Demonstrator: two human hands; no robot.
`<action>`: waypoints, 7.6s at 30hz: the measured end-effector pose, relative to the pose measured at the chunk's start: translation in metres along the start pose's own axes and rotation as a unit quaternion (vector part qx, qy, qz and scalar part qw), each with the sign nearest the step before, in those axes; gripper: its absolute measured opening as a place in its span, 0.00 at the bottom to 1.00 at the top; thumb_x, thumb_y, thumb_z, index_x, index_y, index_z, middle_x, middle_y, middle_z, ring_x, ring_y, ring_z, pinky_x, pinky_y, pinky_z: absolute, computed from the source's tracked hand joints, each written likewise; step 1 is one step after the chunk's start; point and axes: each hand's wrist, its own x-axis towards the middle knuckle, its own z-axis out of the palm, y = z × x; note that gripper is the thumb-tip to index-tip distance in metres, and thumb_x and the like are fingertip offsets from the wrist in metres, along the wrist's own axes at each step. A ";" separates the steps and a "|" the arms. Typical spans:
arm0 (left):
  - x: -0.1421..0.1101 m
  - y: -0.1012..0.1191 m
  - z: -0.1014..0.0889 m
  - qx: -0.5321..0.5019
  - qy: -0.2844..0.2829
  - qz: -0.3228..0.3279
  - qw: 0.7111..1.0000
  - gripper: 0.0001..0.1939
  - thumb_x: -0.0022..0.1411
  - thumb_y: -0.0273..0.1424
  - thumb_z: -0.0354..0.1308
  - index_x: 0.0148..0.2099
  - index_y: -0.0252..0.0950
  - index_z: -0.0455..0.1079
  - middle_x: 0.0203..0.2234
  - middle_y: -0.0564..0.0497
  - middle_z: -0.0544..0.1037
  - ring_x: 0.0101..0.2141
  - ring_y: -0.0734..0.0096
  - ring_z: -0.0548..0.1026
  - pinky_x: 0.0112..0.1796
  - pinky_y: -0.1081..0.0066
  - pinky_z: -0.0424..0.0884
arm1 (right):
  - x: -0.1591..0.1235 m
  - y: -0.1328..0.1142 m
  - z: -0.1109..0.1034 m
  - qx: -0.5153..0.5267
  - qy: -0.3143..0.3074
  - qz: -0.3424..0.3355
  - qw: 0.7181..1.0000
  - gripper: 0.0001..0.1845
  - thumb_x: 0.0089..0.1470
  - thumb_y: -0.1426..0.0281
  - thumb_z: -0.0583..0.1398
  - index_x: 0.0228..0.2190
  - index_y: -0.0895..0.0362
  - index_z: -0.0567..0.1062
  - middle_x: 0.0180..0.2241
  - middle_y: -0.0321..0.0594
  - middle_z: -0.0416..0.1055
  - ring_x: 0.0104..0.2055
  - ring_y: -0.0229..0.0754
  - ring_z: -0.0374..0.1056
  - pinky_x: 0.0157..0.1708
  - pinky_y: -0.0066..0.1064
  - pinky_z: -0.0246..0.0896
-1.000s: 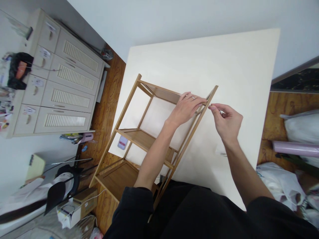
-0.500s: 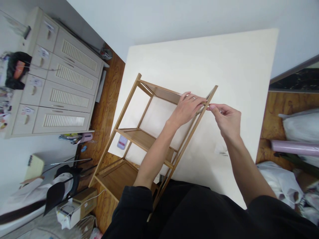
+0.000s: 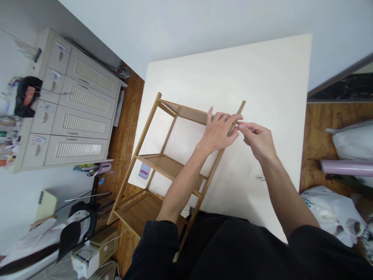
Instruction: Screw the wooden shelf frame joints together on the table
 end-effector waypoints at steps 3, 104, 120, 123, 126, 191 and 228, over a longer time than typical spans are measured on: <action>0.000 0.004 0.003 0.009 0.008 -0.011 1.000 0.17 0.70 0.34 0.49 0.59 0.44 0.67 0.45 0.49 0.78 0.55 0.57 0.67 0.68 0.40 0.34 | 0.010 -0.001 -0.005 0.075 -0.054 0.081 0.992 0.24 0.35 0.51 0.75 0.29 0.54 0.78 0.17 0.28 0.64 0.14 0.26 0.41 0.11 0.24 0.36; 0.002 0.015 -0.002 0.065 -0.019 -0.045 0.997 0.11 0.70 0.31 0.50 0.52 0.45 0.69 0.45 0.51 0.78 0.52 0.61 0.67 0.68 0.46 0.40 | -0.019 0.014 0.002 -0.145 0.113 -0.167 0.969 0.16 0.58 0.55 0.64 0.37 0.54 0.83 0.36 0.40 0.82 0.37 0.49 0.80 0.41 0.42 0.78; 0.002 0.014 0.000 0.060 -0.021 -0.046 0.997 0.11 0.70 0.31 0.50 0.51 0.45 0.70 0.44 0.52 0.77 0.52 0.62 0.67 0.68 0.47 0.41 | -0.016 0.008 -0.008 -0.270 0.068 -0.211 0.937 0.16 0.63 0.55 0.59 0.38 0.52 0.82 0.42 0.45 0.82 0.44 0.52 0.78 0.49 0.46 0.73; 0.002 0.014 -0.001 0.065 -0.024 -0.043 0.997 0.11 0.71 0.34 0.50 0.51 0.45 0.70 0.45 0.52 0.77 0.52 0.62 0.67 0.68 0.46 0.41 | -0.013 0.004 -0.007 -0.134 0.040 -0.136 0.981 0.19 0.57 0.51 0.63 0.37 0.53 0.80 0.35 0.43 0.82 0.35 0.48 0.79 0.41 0.44 0.77; 0.002 0.013 -0.002 0.069 -0.030 -0.038 0.996 0.12 0.73 0.35 0.48 0.52 0.47 0.70 0.46 0.51 0.77 0.53 0.61 0.67 0.67 0.46 0.41 | -0.008 0.002 -0.004 0.008 -0.012 -0.036 0.999 0.23 0.49 0.49 0.69 0.37 0.54 0.76 0.25 0.38 0.78 0.27 0.44 0.76 0.33 0.40 0.78; 0.003 0.015 -0.005 0.048 -0.049 -0.041 0.997 0.14 0.75 0.35 0.44 0.54 0.45 0.69 0.47 0.49 0.75 0.53 0.60 0.66 0.67 0.44 0.42 | -0.020 -0.010 -0.014 -0.119 -0.023 -0.122 0.985 0.14 0.61 0.58 0.62 0.43 0.55 0.77 0.41 0.45 0.80 0.36 0.43 0.76 0.38 0.38 0.74; 0.002 0.014 -0.002 0.037 -0.036 -0.047 0.998 0.12 0.74 0.35 0.45 0.53 0.44 0.68 0.48 0.50 0.76 0.54 0.60 0.67 0.67 0.46 0.42 | 0.007 0.006 -0.021 -0.248 -0.029 -0.167 0.954 0.23 0.60 0.48 0.59 0.29 0.53 0.80 0.27 0.40 0.77 0.30 0.42 0.73 0.31 0.32 0.67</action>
